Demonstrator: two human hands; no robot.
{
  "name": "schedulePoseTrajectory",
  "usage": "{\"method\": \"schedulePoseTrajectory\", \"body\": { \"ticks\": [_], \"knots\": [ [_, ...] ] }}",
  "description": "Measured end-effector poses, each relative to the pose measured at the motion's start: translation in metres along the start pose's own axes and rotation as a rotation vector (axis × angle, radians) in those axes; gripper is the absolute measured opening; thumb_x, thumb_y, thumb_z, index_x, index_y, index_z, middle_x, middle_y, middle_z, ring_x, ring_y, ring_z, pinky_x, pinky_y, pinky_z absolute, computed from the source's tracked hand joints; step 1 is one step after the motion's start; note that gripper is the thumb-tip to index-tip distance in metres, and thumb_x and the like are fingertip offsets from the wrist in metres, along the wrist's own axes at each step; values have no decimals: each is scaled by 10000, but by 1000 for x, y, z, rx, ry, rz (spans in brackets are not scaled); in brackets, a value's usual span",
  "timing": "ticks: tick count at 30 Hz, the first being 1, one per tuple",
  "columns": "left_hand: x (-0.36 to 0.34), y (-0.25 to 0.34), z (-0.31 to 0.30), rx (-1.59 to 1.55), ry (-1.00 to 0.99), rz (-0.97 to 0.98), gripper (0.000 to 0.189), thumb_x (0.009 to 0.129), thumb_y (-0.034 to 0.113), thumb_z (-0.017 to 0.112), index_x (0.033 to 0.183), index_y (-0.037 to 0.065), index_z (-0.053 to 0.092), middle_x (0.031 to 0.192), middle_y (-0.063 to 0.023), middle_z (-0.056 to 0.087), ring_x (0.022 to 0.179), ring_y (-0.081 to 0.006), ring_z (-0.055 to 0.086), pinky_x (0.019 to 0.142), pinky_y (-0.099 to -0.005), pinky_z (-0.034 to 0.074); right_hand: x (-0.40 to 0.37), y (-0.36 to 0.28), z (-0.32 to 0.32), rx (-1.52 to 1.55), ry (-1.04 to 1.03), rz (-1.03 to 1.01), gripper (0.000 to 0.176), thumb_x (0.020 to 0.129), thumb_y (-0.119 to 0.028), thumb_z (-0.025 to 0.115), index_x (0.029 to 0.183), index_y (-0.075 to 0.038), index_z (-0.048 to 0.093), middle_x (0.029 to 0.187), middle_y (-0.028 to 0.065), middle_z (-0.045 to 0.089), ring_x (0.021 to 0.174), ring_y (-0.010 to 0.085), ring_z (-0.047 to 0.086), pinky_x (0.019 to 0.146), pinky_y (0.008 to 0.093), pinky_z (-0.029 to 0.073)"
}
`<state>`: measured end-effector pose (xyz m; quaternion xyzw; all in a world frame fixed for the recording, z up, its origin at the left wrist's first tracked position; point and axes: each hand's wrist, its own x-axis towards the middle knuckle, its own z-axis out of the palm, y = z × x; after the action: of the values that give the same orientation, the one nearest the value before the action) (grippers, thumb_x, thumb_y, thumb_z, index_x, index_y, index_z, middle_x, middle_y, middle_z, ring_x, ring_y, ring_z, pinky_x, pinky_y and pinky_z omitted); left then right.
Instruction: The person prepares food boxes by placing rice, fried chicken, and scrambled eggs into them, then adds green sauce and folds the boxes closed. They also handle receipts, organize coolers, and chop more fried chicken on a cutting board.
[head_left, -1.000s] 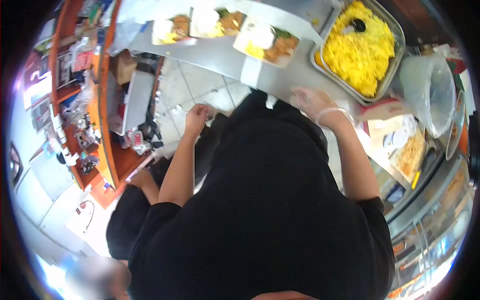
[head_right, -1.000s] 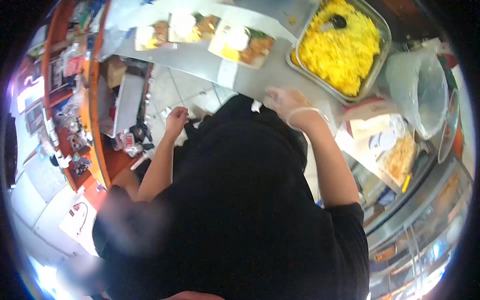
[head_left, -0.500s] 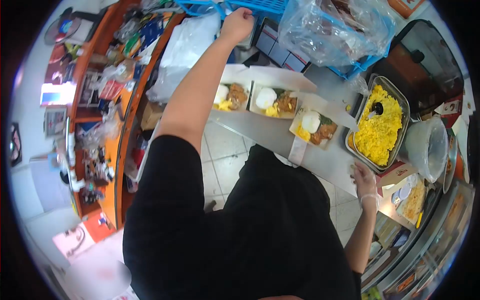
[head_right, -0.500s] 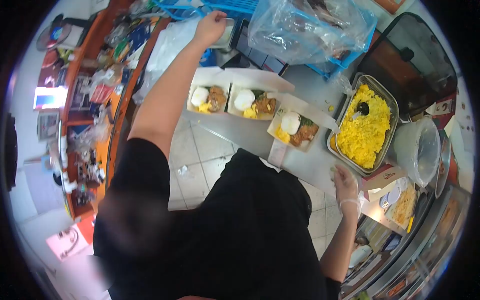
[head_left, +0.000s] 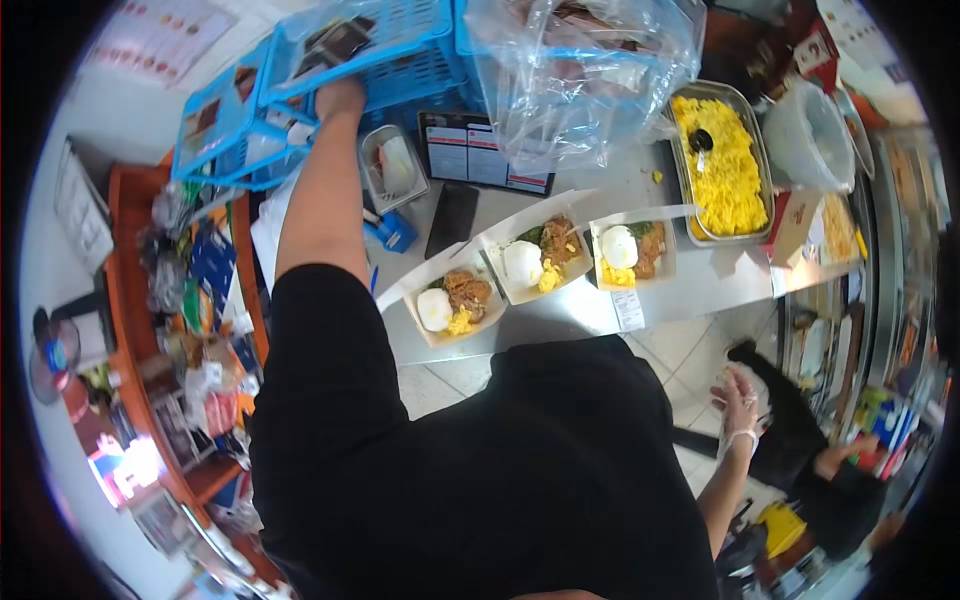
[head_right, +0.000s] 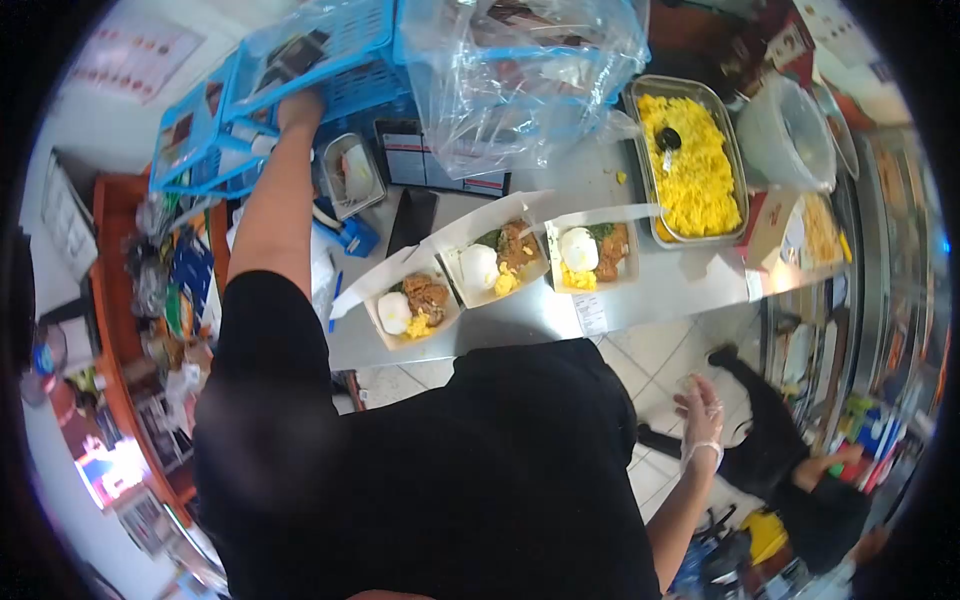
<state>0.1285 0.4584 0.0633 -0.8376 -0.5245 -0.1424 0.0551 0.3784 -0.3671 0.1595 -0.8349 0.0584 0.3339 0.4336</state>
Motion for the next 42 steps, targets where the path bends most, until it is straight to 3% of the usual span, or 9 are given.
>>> {"method": "schedulePoseTrajectory", "body": {
  "ticks": [4,7,12,16,21,26,33,36,42],
  "knots": [
    [-63,43,-89,-181,55,-229,264,912,240,563,998,44,718,999,-210,699,949,-432,649,833,-483,510,-13,-15,24,60,54,11,347,954,-255,597,1245,-66,602,1088,68,666,879,170,647,760,317,490],
    [-118,47,-104,-401,322,-37,198,901,202,637,923,24,719,879,-162,720,817,-336,688,760,-399,520,-11,-42,53,-7,41,-15,369,956,-261,597,1240,-26,592,1074,81,666,880,173,652,757,306,493],
    [-213,75,-173,-1166,162,-152,140,879,147,734,890,12,701,771,-4,666,743,-51,561,655,-216,438,5,-76,91,-221,-186,-233,352,975,-227,574,1225,20,588,1054,105,664,862,177,662,752,289,506],
    [-286,113,-226,-1280,-167,-223,138,835,107,773,823,11,675,710,24,631,662,-32,518,585,-212,420,11,-93,109,-286,-278,-317,351,976,-219,576,1227,26,586,1058,105,671,869,170,663,750,289,511],
    [-333,167,-209,-1048,-451,-200,243,778,149,812,741,-9,631,631,-48,609,548,-73,496,501,-268,400,20,-96,129,-290,-373,-338,321,970,-193,570,1215,12,604,1019,108,689,854,169,668,744,287,510],
    [-348,185,-186,-946,-156,-166,234,763,161,815,744,9,637,644,-56,584,528,-125,480,505,-278,389,42,-99,136,-401,-499,-348,309,977,-208,558,1196,1,624,909,102,700,830,150,648,743,287,500],
    [-397,160,-200,-711,-273,-359,111,823,74,754,859,3,677,735,-49,656,629,-94,602,565,-241,452,109,-200,121,-225,-265,-650,244,963,-123,553,1128,26,652,942,71,692,803,141,645,732,286,518],
    [-427,136,-166,-861,-229,-677,198,832,73,746,998,2,663,847,-61,679,678,-125,624,605,-254,481,164,-240,149,-449,-456,-838,318,964,-219,558,1198,-14,623,1020,85,688,928,151,631,833,285,493],
    [-490,192,-175,-566,-112,-544,349,855,63,711,1189,34,613,950,-95,690,788,-190,662,720,-313,527,212,-251,286,-1178,-614,-1326,375,880,-124,530,1236,-45,622,1255,189,621,1114,320,625,956,387,487]
  ]
}}
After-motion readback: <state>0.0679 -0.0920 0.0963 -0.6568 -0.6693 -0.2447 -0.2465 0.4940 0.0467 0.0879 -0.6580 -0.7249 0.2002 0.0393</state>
